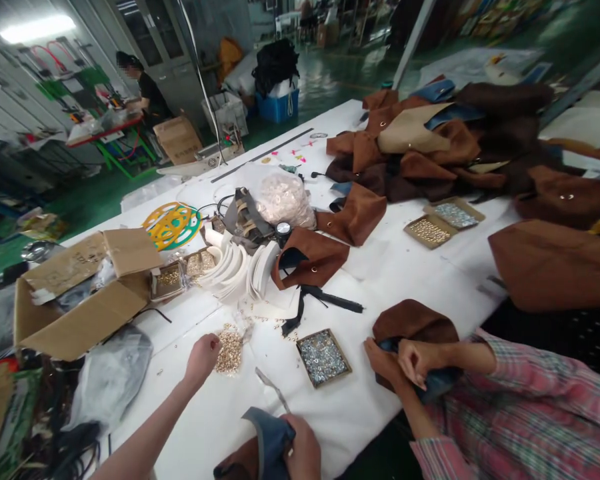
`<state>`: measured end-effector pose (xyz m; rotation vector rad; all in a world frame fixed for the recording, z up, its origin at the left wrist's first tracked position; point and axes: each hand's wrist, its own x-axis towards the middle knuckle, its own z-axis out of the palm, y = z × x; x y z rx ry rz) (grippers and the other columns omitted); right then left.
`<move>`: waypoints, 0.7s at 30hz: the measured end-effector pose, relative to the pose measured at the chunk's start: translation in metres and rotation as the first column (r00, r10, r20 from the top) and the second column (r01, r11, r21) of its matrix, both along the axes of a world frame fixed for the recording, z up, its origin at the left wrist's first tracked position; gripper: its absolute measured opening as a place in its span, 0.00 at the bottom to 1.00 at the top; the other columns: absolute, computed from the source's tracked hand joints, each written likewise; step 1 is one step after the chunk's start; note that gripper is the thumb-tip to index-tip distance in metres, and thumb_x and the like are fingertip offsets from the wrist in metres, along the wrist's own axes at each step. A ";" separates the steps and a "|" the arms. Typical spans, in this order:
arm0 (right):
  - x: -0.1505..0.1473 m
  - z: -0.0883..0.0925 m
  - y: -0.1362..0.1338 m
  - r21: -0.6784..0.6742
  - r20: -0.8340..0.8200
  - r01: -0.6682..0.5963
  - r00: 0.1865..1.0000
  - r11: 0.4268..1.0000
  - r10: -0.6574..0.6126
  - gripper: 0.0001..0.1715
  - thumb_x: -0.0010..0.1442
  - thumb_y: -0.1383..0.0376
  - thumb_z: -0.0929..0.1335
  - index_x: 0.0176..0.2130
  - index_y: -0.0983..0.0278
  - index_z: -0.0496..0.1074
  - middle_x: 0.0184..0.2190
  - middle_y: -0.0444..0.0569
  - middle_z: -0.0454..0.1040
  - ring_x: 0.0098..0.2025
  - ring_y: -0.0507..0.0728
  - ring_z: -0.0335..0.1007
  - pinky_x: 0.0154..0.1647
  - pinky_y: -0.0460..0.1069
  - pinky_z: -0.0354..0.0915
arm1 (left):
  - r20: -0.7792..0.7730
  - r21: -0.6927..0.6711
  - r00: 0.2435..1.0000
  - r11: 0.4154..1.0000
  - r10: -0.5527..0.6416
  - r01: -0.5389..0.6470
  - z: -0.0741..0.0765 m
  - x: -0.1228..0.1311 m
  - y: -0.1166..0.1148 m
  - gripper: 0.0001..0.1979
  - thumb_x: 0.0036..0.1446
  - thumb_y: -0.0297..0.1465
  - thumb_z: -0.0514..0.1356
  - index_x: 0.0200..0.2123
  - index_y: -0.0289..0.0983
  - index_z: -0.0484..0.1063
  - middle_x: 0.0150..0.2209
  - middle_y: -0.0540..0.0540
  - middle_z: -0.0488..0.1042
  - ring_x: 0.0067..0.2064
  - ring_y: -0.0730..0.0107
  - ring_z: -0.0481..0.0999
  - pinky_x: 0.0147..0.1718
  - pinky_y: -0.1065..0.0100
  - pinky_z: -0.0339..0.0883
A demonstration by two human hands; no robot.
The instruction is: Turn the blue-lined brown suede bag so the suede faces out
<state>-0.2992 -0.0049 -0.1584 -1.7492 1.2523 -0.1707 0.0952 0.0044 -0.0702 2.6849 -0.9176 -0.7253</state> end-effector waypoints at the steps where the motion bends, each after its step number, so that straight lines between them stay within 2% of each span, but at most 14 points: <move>1: 0.001 0.002 -0.001 0.022 0.006 -0.009 1.000 1.000 0.009 0.31 0.49 0.64 0.67 0.50 0.58 0.88 0.52 0.56 0.87 0.56 0.69 0.83 0.62 0.59 0.76 | -0.007 -0.010 1.000 1.000 -0.019 0.019 -0.001 0.002 -0.006 0.08 0.67 0.27 0.58 0.40 0.38 0.78 0.41 0.43 0.80 0.44 0.61 0.78 0.45 0.65 0.65; 5: 0.001 0.002 -0.005 0.098 0.039 -0.017 0.999 0.995 0.014 0.31 0.48 0.63 0.68 0.50 0.58 0.87 0.52 0.57 0.87 0.58 0.71 0.82 0.64 0.61 0.74 | -0.038 -0.029 0.995 0.995 -0.096 0.095 -0.008 0.007 -0.033 0.10 0.67 0.27 0.58 0.42 0.38 0.80 0.44 0.43 0.81 0.46 0.61 0.78 0.47 0.65 0.65; 11: -0.003 -0.014 -0.005 0.087 0.089 -0.039 0.996 0.995 0.031 0.33 0.44 0.62 0.70 0.49 0.54 0.87 0.50 0.55 0.87 0.55 0.74 0.84 0.61 0.62 0.77 | -0.053 0.002 0.986 0.988 -0.156 0.156 -0.030 0.004 -0.074 0.12 0.67 0.30 0.61 0.47 0.38 0.84 0.48 0.40 0.82 0.50 0.58 0.79 0.49 0.64 0.65; 16: -0.005 -0.020 -0.002 0.095 0.060 -0.050 0.997 0.994 0.044 0.34 0.44 0.64 0.70 0.51 0.55 0.86 0.53 0.56 0.86 0.58 0.76 0.82 0.64 0.64 0.75 | -0.023 0.046 0.971 0.970 -0.239 0.240 -0.042 -0.001 -0.091 0.14 0.66 0.28 0.62 0.50 0.40 0.85 0.49 0.41 0.82 0.51 0.57 0.78 0.51 0.63 0.64; 18: -0.006 -0.021 -0.002 0.091 0.050 -0.077 0.996 0.993 0.073 0.35 0.45 0.65 0.69 0.52 0.55 0.86 0.54 0.56 0.86 0.59 0.76 0.81 0.64 0.65 0.74 | -0.002 0.061 0.962 0.960 -0.274 0.273 -0.044 -0.003 -0.095 0.13 0.66 0.28 0.61 0.49 0.41 0.85 0.48 0.41 0.81 0.51 0.57 0.78 0.51 0.63 0.63; 21: -0.007 -0.023 -0.004 0.099 0.060 -0.148 0.988 0.984 0.142 0.36 0.46 0.65 0.69 0.54 0.58 0.84 0.54 0.57 0.85 0.58 0.73 0.81 0.64 0.63 0.75 | 0.015 0.075 0.942 0.940 -0.336 0.334 -0.048 -0.003 -0.101 0.11 0.66 0.28 0.61 0.40 0.41 0.85 0.45 0.42 0.81 0.49 0.58 0.77 0.48 0.63 0.63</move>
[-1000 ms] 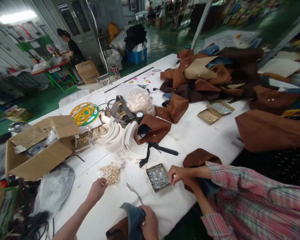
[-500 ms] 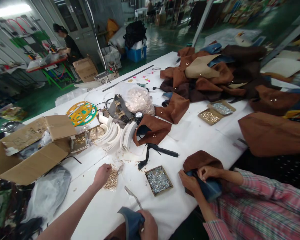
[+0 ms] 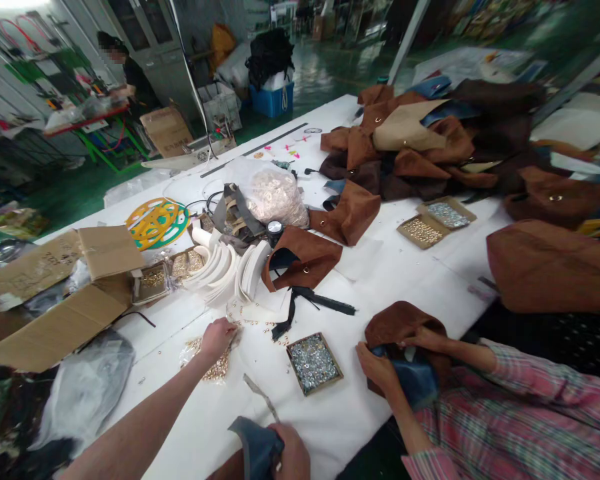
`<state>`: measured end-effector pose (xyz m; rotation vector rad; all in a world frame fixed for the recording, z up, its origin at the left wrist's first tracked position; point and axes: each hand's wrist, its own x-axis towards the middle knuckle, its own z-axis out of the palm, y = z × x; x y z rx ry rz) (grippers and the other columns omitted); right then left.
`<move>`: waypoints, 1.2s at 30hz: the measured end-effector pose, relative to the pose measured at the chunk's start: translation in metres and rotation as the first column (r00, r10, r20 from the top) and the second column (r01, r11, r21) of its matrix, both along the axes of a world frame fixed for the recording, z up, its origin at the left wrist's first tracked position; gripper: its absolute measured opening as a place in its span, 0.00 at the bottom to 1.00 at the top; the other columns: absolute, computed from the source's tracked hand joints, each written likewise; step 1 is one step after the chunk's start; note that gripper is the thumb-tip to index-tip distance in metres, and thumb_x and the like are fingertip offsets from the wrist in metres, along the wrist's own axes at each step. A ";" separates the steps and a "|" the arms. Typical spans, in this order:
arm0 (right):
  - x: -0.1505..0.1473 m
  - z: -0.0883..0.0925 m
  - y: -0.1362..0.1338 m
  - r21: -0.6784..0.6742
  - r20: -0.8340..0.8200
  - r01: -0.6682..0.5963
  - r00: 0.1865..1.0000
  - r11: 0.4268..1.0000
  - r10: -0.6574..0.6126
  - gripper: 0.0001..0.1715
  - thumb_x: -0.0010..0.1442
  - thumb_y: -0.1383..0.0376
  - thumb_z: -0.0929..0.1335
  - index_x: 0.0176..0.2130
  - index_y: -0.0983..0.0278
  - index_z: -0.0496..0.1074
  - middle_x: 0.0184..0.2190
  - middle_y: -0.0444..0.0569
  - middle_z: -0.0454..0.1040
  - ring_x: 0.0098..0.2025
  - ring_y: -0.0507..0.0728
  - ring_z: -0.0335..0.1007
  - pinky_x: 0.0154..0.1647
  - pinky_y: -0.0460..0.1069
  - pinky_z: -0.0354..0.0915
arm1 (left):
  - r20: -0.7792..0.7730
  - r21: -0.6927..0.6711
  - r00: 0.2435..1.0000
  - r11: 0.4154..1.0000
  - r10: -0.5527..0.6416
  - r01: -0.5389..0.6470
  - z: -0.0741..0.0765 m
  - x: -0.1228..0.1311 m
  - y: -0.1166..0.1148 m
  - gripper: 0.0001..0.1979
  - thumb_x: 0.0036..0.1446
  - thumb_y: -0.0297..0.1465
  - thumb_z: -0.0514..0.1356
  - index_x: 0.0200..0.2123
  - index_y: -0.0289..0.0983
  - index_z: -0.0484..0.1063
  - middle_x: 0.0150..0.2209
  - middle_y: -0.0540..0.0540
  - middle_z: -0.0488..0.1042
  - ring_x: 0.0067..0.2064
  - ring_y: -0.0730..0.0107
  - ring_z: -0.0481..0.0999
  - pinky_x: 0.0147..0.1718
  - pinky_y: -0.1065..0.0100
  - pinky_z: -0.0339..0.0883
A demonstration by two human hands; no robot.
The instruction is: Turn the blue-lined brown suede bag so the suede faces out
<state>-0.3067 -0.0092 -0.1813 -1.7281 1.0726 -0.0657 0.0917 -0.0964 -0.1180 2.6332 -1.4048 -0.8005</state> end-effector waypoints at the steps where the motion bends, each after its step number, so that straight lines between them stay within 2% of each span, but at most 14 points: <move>1: 0.000 0.000 -0.001 0.006 0.001 -0.018 1.000 1.000 0.018 0.36 0.46 0.65 0.69 0.55 0.59 0.84 0.54 0.58 0.85 0.58 0.72 0.82 0.63 0.62 0.75 | 0.004 0.002 1.000 1.000 -0.021 0.021 -0.002 0.000 -0.002 0.10 0.65 0.28 0.61 0.37 0.40 0.85 0.43 0.42 0.81 0.48 0.59 0.77 0.47 0.63 0.63; 5: 0.001 0.003 -0.004 0.011 0.009 -0.031 0.999 0.999 0.031 0.37 0.44 0.67 0.69 0.54 0.59 0.84 0.54 0.57 0.85 0.57 0.71 0.81 0.63 0.60 0.74 | 0.005 0.001 0.997 0.997 -0.072 0.072 -0.011 0.000 -0.004 0.11 0.64 0.26 0.60 0.32 0.39 0.82 0.39 0.43 0.81 0.45 0.60 0.77 0.46 0.64 0.63; 9: 0.003 0.008 -0.003 -0.018 0.021 0.025 0.999 1.000 -0.025 0.34 0.45 0.67 0.69 0.52 0.57 0.84 0.52 0.56 0.86 0.56 0.70 0.82 0.60 0.59 0.75 | 0.018 -0.008 0.997 0.997 -0.081 0.081 -0.017 -0.001 0.001 0.11 0.67 0.26 0.58 0.35 0.38 0.81 0.40 0.41 0.80 0.44 0.59 0.77 0.45 0.63 0.64; 12: 0.005 0.012 -0.002 -0.051 0.018 0.042 0.999 0.998 -0.041 0.33 0.45 0.68 0.69 0.51 0.57 0.84 0.51 0.56 0.86 0.55 0.69 0.82 0.59 0.59 0.76 | 0.037 -0.038 0.995 0.994 -0.098 0.099 -0.016 -0.003 0.003 0.11 0.67 0.24 0.57 0.39 0.36 0.80 0.42 0.38 0.80 0.46 0.55 0.77 0.49 0.60 0.65; 15: 0.008 0.025 -0.004 -0.086 0.049 0.026 0.999 0.996 -0.022 0.32 0.46 0.68 0.69 0.50 0.57 0.85 0.50 0.55 0.86 0.54 0.69 0.83 0.57 0.59 0.77 | 0.047 -0.115 0.993 0.987 -0.105 0.110 -0.005 -0.006 0.000 0.13 0.67 0.22 0.56 0.44 0.36 0.81 0.47 0.35 0.78 0.51 0.52 0.75 0.56 0.56 0.65; 18: 0.011 0.053 -0.005 -0.104 0.116 0.028 0.993 0.994 -0.016 0.26 0.52 0.67 0.69 0.49 0.55 0.84 0.47 0.53 0.86 0.52 0.67 0.83 0.56 0.59 0.76 | 0.046 -0.202 0.996 0.976 -0.076 0.084 0.016 -0.016 0.002 0.14 0.71 0.24 0.53 0.49 0.36 0.80 0.49 0.35 0.77 0.54 0.52 0.73 0.58 0.55 0.65; 21: 0.015 0.089 -0.004 -0.080 0.181 -0.025 0.983 0.996 0.040 0.16 0.61 0.66 0.70 0.47 0.54 0.82 0.44 0.49 0.85 0.49 0.65 0.81 0.60 0.61 0.73 | -0.136 -0.366 0.989 0.924 0.060 -0.106 0.040 -0.043 0.019 0.16 0.76 0.31 0.52 0.49 0.38 0.81 0.48 0.38 0.79 0.51 0.56 0.77 0.55 0.57 0.69; 23: 0.017 0.110 -0.001 -0.094 0.238 -0.080 0.966 0.992 0.101 0.13 0.65 0.63 0.70 0.49 0.54 0.81 0.44 0.49 0.85 0.48 0.65 0.80 0.61 0.63 0.71 | -0.376 -0.400 0.918 0.872 0.125 -0.282 0.051 -0.072 0.043 0.14 0.74 0.36 0.57 0.48 0.39 0.83 0.46 0.40 0.82 0.49 0.57 0.80 0.53 0.59 0.71; 24: 0.017 0.118 0.000 -0.112 0.258 -0.095 0.958 0.989 0.121 0.13 0.68 0.63 0.70 0.50 0.54 0.80 0.45 0.49 0.85 0.48 0.65 0.80 0.60 0.63 0.71 | -0.505 -0.356 0.853 0.869 0.131 -0.344 0.055 -0.089 0.057 0.14 0.72 0.38 0.60 0.47 0.39 0.84 0.43 0.42 0.84 0.46 0.58 0.81 0.50 0.60 0.72; 27: 0.018 0.131 0.004 -0.171 0.284 -0.108 0.946 0.979 0.154 0.15 0.75 0.63 0.66 0.54 0.54 0.80 0.46 0.50 0.85 0.48 0.64 0.79 0.54 0.61 0.71 | -0.800 -0.080 0.575 0.920 0.170 -0.384 0.056 -0.138 0.108 0.13 0.66 0.39 0.65 0.42 0.38 0.86 0.35 0.44 0.84 0.38 0.60 0.81 0.41 0.62 0.74; 29: 0.018 0.135 0.006 -0.199 0.286 -0.104 0.945 0.975 0.159 0.16 0.76 0.64 0.65 0.56 0.54 0.80 0.47 0.50 0.85 0.48 0.63 0.78 0.52 0.60 0.71 | -0.876 0.061 0.430 0.933 0.221 -0.355 0.054 -0.162 0.139 0.12 0.63 0.38 0.67 0.39 0.36 0.87 0.32 0.45 0.85 0.35 0.61 0.81 0.39 0.64 0.73; 32: 0.017 0.138 0.010 -0.208 0.284 -0.102 0.945 0.973 0.160 0.16 0.75 0.65 0.66 0.56 0.54 0.80 0.47 0.49 0.84 0.48 0.63 0.78 0.50 0.60 0.71 | -0.880 0.117 0.395 0.926 0.264 -0.359 0.054 -0.179 0.172 0.12 0.60 0.39 0.69 0.39 0.36 0.88 0.35 0.44 0.87 0.38 0.60 0.83 0.40 0.64 0.73; 36: 0.016 0.142 0.011 -0.228 0.316 -0.075 0.937 0.971 0.146 0.13 0.75 0.65 0.67 0.54 0.56 0.79 0.46 0.50 0.84 0.47 0.62 0.77 0.50 0.60 0.71 | -0.865 0.159 0.358 0.869 0.352 -0.469 0.064 -0.181 0.187 0.17 0.59 0.44 0.72 0.44 0.38 0.89 0.40 0.43 0.89 0.39 0.58 0.85 0.42 0.62 0.74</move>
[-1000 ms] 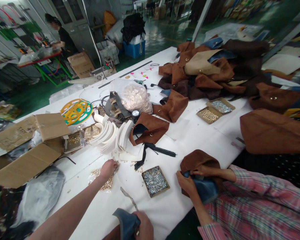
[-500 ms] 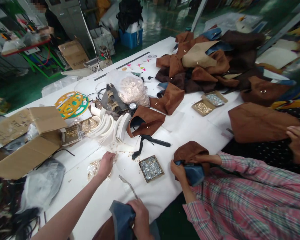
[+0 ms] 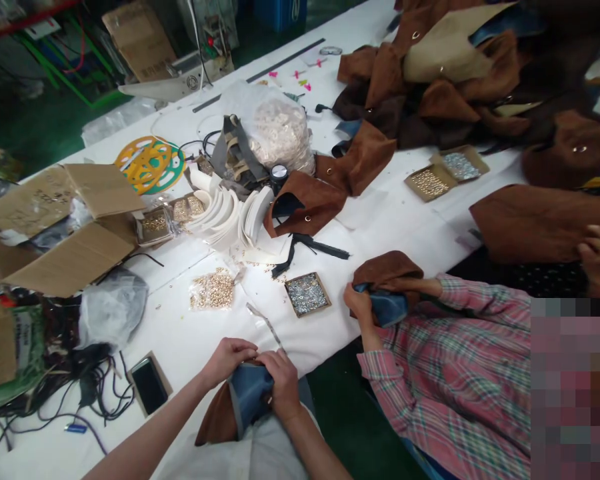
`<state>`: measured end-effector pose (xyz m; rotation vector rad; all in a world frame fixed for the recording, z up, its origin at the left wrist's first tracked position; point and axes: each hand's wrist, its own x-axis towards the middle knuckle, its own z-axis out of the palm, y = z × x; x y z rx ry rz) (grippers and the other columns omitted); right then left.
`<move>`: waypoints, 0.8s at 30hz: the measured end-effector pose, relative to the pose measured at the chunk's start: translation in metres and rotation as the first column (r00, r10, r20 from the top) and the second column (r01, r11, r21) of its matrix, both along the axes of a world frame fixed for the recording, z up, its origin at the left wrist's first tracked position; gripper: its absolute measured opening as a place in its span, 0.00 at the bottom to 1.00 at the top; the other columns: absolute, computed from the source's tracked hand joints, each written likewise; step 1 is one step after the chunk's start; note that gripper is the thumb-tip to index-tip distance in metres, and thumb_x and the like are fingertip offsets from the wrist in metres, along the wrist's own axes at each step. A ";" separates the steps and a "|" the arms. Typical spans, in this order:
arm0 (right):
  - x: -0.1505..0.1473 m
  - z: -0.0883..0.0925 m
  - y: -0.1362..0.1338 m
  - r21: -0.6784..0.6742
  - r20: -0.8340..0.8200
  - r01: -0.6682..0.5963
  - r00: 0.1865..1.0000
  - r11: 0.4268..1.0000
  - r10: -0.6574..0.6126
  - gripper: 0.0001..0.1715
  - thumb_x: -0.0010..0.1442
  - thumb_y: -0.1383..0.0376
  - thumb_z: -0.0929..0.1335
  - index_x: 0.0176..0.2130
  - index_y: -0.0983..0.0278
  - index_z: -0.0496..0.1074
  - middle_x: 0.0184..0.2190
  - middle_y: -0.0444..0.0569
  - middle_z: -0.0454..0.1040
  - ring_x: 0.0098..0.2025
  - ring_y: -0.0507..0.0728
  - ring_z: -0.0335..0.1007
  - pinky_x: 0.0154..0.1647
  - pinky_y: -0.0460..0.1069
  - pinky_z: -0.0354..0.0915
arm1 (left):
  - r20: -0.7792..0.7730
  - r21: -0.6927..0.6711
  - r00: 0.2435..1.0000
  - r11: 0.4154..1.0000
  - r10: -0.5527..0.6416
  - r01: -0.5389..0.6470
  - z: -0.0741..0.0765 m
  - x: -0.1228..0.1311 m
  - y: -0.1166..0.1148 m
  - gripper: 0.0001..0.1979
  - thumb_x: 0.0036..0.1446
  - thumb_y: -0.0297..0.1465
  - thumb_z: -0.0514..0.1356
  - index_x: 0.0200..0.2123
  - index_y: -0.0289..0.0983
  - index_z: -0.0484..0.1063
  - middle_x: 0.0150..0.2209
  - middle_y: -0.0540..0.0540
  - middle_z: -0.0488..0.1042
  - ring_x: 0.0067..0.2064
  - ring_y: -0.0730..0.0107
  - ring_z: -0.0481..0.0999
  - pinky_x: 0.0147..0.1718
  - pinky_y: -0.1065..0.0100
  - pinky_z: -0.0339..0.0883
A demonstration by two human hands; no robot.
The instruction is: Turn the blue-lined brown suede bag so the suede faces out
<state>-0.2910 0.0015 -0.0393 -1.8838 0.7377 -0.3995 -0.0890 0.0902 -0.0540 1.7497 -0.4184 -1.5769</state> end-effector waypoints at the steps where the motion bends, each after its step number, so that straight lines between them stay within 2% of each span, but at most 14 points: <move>1: 0.000 0.001 0.000 -0.009 0.015 -0.002 1.000 1.000 0.002 0.13 0.74 0.64 0.67 0.54 0.56 0.79 0.47 0.50 0.84 0.47 0.62 0.78 0.50 0.60 0.72 | -0.008 0.001 1.000 1.000 0.025 -0.025 0.004 0.000 0.001 0.18 0.59 0.44 0.72 0.45 0.38 0.89 0.40 0.42 0.89 0.40 0.58 0.85 0.42 0.62 0.75; 5: -0.001 0.005 -0.001 -0.057 0.041 -0.025 0.999 0.998 0.027 0.15 0.73 0.64 0.68 0.57 0.57 0.78 0.50 0.51 0.84 0.50 0.63 0.79 0.54 0.61 0.73 | -0.032 -0.004 0.998 0.999 0.048 -0.048 0.015 0.000 0.004 0.19 0.60 0.45 0.71 0.44 0.37 0.88 0.42 0.41 0.89 0.41 0.56 0.86 0.44 0.61 0.76; 10: -0.001 0.010 0.002 -0.072 0.039 -0.046 0.998 0.996 0.049 0.19 0.74 0.62 0.67 0.60 0.57 0.77 0.49 0.53 0.84 0.49 0.63 0.80 0.56 0.62 0.73 | -0.047 -0.016 0.997 0.998 -0.067 0.066 0.018 0.005 0.013 0.18 0.62 0.45 0.70 0.45 0.37 0.89 0.42 0.42 0.89 0.42 0.55 0.86 0.43 0.61 0.76; 13: 0.000 0.012 0.005 -0.047 0.039 -0.049 0.998 0.998 0.051 0.18 0.73 0.62 0.67 0.58 0.57 0.78 0.50 0.53 0.84 0.48 0.63 0.80 0.55 0.62 0.73 | -0.087 -0.039 0.987 0.990 -0.136 0.133 0.022 0.012 0.015 0.17 0.63 0.43 0.68 0.45 0.38 0.89 0.43 0.43 0.89 0.44 0.55 0.86 0.45 0.61 0.76; 16: 0.002 0.013 0.007 -0.017 0.025 -0.046 0.999 0.999 0.046 0.16 0.72 0.64 0.68 0.56 0.56 0.79 0.49 0.51 0.84 0.48 0.63 0.80 0.55 0.62 0.73 | -0.098 -0.023 0.981 0.986 -0.167 0.166 0.028 0.017 0.014 0.17 0.62 0.42 0.68 0.47 0.38 0.89 0.43 0.42 0.89 0.42 0.56 0.85 0.42 0.61 0.75; 19: 0.002 0.014 0.009 0.014 0.006 -0.037 0.999 0.999 0.037 0.16 0.72 0.66 0.67 0.55 0.55 0.80 0.47 0.52 0.84 0.48 0.63 0.78 0.53 0.61 0.73 | -0.101 -0.005 0.980 0.985 -0.170 0.171 0.033 0.020 0.013 0.18 0.60 0.42 0.69 0.47 0.37 0.89 0.42 0.41 0.89 0.40 0.57 0.85 0.40 0.62 0.75; 24: 0.001 0.014 0.012 0.023 0.025 -0.056 0.998 0.998 0.055 0.14 0.73 0.62 0.67 0.54 0.56 0.78 0.47 0.52 0.83 0.48 0.64 0.77 0.51 0.61 0.72 | -0.121 0.000 0.979 0.986 -0.166 0.167 0.036 0.024 0.017 0.19 0.59 0.43 0.69 0.46 0.36 0.89 0.41 0.40 0.89 0.38 0.58 0.84 0.39 0.63 0.73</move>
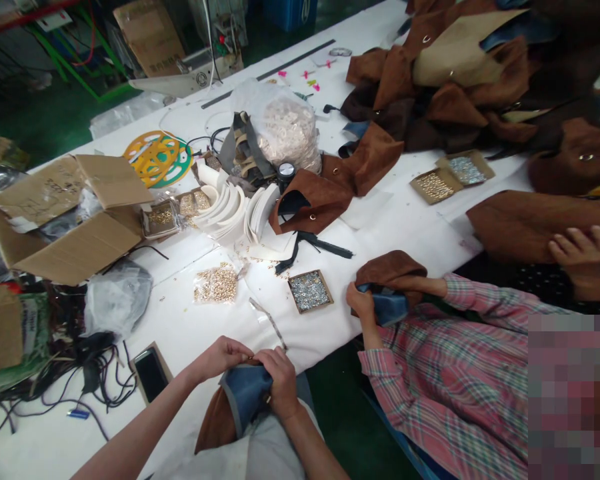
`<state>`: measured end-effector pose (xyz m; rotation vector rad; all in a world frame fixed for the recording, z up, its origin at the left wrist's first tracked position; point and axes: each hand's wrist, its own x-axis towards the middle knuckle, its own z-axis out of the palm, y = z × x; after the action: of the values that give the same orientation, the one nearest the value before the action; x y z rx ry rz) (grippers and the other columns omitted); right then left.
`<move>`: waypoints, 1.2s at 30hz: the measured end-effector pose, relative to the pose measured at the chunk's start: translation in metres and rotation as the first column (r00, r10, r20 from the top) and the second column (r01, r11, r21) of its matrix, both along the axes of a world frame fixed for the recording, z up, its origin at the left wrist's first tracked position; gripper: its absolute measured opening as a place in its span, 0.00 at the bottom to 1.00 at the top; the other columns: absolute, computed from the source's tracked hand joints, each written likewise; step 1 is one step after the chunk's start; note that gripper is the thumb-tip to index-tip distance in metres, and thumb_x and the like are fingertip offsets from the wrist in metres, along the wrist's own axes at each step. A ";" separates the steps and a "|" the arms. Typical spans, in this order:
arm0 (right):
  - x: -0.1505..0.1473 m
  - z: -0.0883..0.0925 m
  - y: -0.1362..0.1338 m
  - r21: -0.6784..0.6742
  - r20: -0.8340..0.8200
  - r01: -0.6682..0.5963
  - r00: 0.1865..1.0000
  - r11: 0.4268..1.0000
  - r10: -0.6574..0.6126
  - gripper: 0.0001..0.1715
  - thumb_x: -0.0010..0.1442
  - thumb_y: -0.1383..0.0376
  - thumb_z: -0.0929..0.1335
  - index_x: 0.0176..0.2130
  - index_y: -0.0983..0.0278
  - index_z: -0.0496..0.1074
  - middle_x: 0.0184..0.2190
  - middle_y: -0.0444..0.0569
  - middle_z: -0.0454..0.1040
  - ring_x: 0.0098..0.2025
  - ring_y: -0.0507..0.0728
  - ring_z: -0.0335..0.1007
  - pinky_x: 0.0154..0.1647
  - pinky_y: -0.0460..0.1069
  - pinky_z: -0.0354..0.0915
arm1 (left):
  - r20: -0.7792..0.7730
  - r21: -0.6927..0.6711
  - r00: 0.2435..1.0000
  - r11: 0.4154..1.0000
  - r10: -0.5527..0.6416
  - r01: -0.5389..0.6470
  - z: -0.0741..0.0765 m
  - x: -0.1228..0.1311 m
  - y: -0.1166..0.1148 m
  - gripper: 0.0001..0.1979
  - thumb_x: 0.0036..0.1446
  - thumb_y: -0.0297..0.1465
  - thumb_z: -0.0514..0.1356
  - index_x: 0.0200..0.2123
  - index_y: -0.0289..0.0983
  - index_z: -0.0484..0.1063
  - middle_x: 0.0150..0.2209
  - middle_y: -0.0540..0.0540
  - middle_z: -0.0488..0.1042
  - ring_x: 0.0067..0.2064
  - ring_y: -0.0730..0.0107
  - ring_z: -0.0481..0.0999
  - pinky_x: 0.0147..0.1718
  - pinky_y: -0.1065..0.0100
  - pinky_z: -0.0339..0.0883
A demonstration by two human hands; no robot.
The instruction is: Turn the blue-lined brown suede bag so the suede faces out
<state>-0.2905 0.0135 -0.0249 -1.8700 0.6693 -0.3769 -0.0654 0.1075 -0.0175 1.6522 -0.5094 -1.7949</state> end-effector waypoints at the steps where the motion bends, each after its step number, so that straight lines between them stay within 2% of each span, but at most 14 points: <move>1: 0.000 0.000 0.001 0.000 0.002 -0.002 1.000 1.000 0.002 0.14 0.73 0.62 0.67 0.55 0.56 0.78 0.48 0.52 0.83 0.49 0.64 0.77 0.52 0.61 0.71 | -0.005 0.003 1.000 1.000 -0.001 0.001 0.001 0.000 0.001 0.19 0.59 0.42 0.69 0.46 0.36 0.89 0.41 0.40 0.89 0.38 0.58 0.84 0.39 0.62 0.74; 7: 0.002 -0.002 0.003 0.008 -0.011 0.005 1.000 1.000 -0.005 0.14 0.71 0.60 0.67 0.53 0.58 0.77 0.47 0.53 0.82 0.49 0.64 0.76 0.55 0.62 0.69 | 0.001 -0.055 1.000 0.998 -0.008 0.008 0.008 0.001 -0.001 0.18 0.59 0.35 0.63 0.46 0.37 0.90 0.43 0.43 0.89 0.44 0.55 0.85 0.46 0.61 0.74; 10: 0.004 -0.004 0.002 0.039 -0.028 0.046 0.999 0.998 -0.045 0.14 0.69 0.58 0.67 0.51 0.58 0.77 0.45 0.53 0.81 0.47 0.65 0.74 0.51 0.61 0.69 | 0.073 -0.061 0.997 0.998 -0.014 0.019 0.005 -0.004 -0.006 0.19 0.63 0.40 0.61 0.40 0.34 0.89 0.36 0.44 0.87 0.38 0.59 0.81 0.38 0.64 0.70; 12: 0.005 -0.005 0.001 0.067 -0.040 0.085 0.996 0.994 -0.083 0.16 0.64 0.57 0.68 0.50 0.58 0.77 0.44 0.53 0.81 0.47 0.65 0.73 0.49 0.60 0.69 | 0.140 -0.036 0.990 0.999 -0.006 0.011 0.001 -0.010 -0.010 0.22 0.65 0.43 0.60 0.35 0.33 0.88 0.31 0.45 0.84 0.33 0.62 0.77 0.33 0.65 0.64; 15: 0.003 -0.008 -0.002 0.101 -0.075 0.134 0.989 0.986 -0.126 0.20 0.58 0.60 0.68 0.50 0.59 0.77 0.45 0.53 0.80 0.49 0.66 0.74 0.50 0.59 0.68 | 0.217 -0.027 0.976 0.999 0.024 -0.018 -0.007 -0.022 -0.015 0.22 0.65 0.44 0.60 0.31 0.33 0.85 0.26 0.48 0.77 0.31 0.66 0.71 0.30 0.67 0.58; 18: 0.001 -0.010 -0.002 0.113 -0.104 0.149 0.985 0.982 -0.137 0.21 0.54 0.63 0.67 0.47 0.59 0.77 0.43 0.51 0.81 0.48 0.65 0.74 0.52 0.58 0.69 | 0.258 -0.031 0.966 0.999 -0.011 0.020 -0.016 -0.031 -0.017 0.23 0.64 0.44 0.60 0.23 0.34 0.77 0.21 0.52 0.66 0.28 0.70 0.63 0.27 0.66 0.51; 20: -0.001 -0.012 -0.002 0.118 -0.112 0.156 0.983 0.981 -0.143 0.22 0.52 0.65 0.67 0.48 0.59 0.78 0.43 0.51 0.81 0.48 0.64 0.74 0.51 0.57 0.69 | 0.270 -0.028 0.962 0.999 -0.035 0.044 -0.021 -0.034 -0.018 0.23 0.64 0.44 0.60 0.22 0.35 0.74 0.20 0.53 0.62 0.27 0.71 0.61 0.27 0.66 0.50; 23: -0.002 -0.020 -0.004 0.135 -0.108 0.166 0.982 0.977 -0.152 0.24 0.52 0.66 0.67 0.49 0.59 0.78 0.45 0.51 0.81 0.50 0.65 0.74 0.51 0.56 0.69 | 0.300 -0.020 0.953 0.998 -0.047 0.056 -0.024 -0.033 -0.023 0.21 0.63 0.43 0.59 0.23 0.35 0.75 0.21 0.52 0.66 0.28 0.69 0.65 0.28 0.66 0.53; 25: -0.003 -0.031 -0.007 0.146 -0.099 0.190 0.979 0.971 -0.177 0.28 0.50 0.68 0.67 0.50 0.59 0.79 0.46 0.52 0.82 0.51 0.65 0.75 0.52 0.57 0.70 | 0.311 -0.029 0.948 0.997 -0.059 0.071 -0.025 -0.032 -0.029 0.21 0.64 0.43 0.59 0.25 0.35 0.77 0.23 0.50 0.72 0.30 0.66 0.70 0.31 0.66 0.58; 29: -0.009 -0.061 -0.011 0.136 -0.113 0.280 0.957 0.950 -0.266 0.34 0.46 0.73 0.66 0.52 0.60 0.80 0.46 0.52 0.82 0.50 0.64 0.77 0.54 0.57 0.72 | 0.277 -0.104 0.960 0.992 -0.045 0.076 -0.024 -0.036 -0.039 0.25 0.71 0.47 0.54 0.37 0.37 0.84 0.39 0.44 0.85 0.44 0.57 0.80 0.47 0.63 0.69; 33: -0.017 -0.081 -0.009 0.130 -0.126 0.310 0.947 0.942 -0.295 0.32 0.50 0.72 0.66 0.53 0.60 0.81 0.47 0.52 0.84 0.50 0.64 0.79 0.55 0.57 0.74 | 0.211 -0.089 0.978 0.996 -0.006 0.025 -0.028 -0.045 -0.038 0.30 0.72 0.54 0.53 0.43 0.36 0.85 0.45 0.42 0.87 0.50 0.53 0.81 0.53 0.60 0.70; 36: -0.019 -0.081 -0.007 0.138 -0.124 0.321 0.944 0.937 -0.306 0.30 0.51 0.71 0.67 0.52 0.60 0.82 0.46 0.53 0.85 0.48 0.64 0.80 0.53 0.57 0.75 | 0.210 -0.060 0.977 0.997 -0.032 0.046 -0.034 -0.046 -0.037 0.32 0.71 0.57 0.54 0.41 0.35 0.85 0.42 0.42 0.86 0.47 0.54 0.81 0.50 0.60 0.70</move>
<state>-0.3099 0.0063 -0.1059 -1.6416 1.0434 -0.4241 -0.1110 0.0710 -0.0511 1.8070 -0.6906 -1.6223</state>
